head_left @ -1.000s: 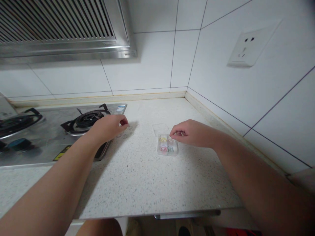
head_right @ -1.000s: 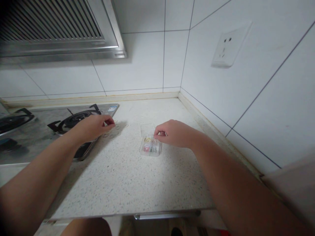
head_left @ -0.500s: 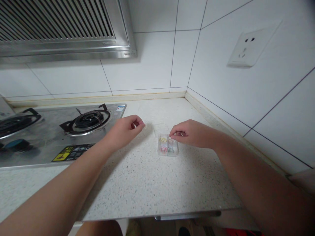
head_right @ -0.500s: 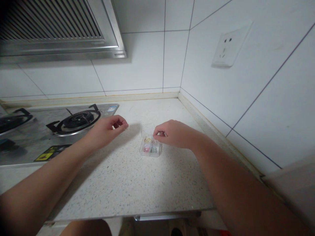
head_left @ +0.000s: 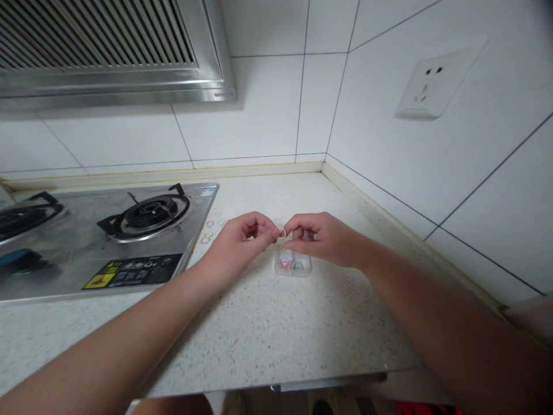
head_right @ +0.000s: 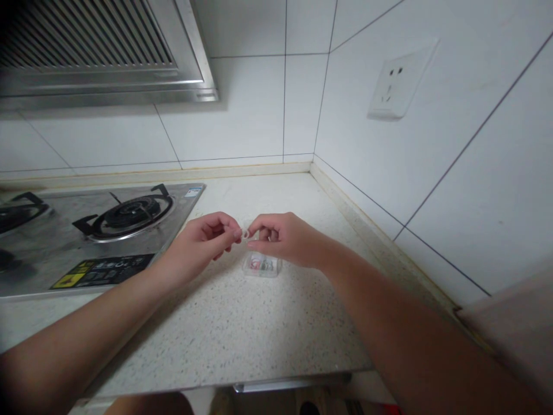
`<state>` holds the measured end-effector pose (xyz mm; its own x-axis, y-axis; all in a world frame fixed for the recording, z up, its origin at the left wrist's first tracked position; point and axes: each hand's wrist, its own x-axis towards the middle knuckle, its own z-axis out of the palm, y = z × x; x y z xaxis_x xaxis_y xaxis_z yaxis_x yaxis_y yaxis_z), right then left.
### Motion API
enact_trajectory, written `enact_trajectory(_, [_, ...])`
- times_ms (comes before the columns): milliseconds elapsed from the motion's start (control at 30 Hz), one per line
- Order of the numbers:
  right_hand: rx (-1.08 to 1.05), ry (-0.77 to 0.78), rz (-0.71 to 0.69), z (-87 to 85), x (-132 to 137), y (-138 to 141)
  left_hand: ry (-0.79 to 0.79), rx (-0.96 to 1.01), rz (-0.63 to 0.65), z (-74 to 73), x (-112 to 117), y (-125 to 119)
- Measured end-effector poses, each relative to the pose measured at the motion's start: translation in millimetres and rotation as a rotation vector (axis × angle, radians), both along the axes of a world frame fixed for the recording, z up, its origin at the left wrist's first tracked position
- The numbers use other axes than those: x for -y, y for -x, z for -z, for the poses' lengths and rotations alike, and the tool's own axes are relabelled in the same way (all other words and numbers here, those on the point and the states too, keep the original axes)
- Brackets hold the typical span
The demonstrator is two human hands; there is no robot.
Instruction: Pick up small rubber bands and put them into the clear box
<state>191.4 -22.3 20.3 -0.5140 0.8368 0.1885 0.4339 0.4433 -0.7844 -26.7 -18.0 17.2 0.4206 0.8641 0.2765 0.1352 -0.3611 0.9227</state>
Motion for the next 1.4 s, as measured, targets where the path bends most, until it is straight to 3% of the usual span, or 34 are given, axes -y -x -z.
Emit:
enact_trajectory(167, [-0.117, -0.001, 0.045, -1.4, 1.2, 3.0, 0.032, 0.022, 0.027, -0.2, 4.2, -3.1])
enact_trajectory(533, [-0.148, -0.035, 0.109, -1.1, 0.7, 1.9, 0.039, 0.038, 0.027, -0.6, 6.7, -3.8])
enact_trajectory(1400, [-0.167, -0.021, 0.077, -4.4, 3.7, 3.1, 0.078, 0.016, 0.054, 0.3, 7.3, -3.0])
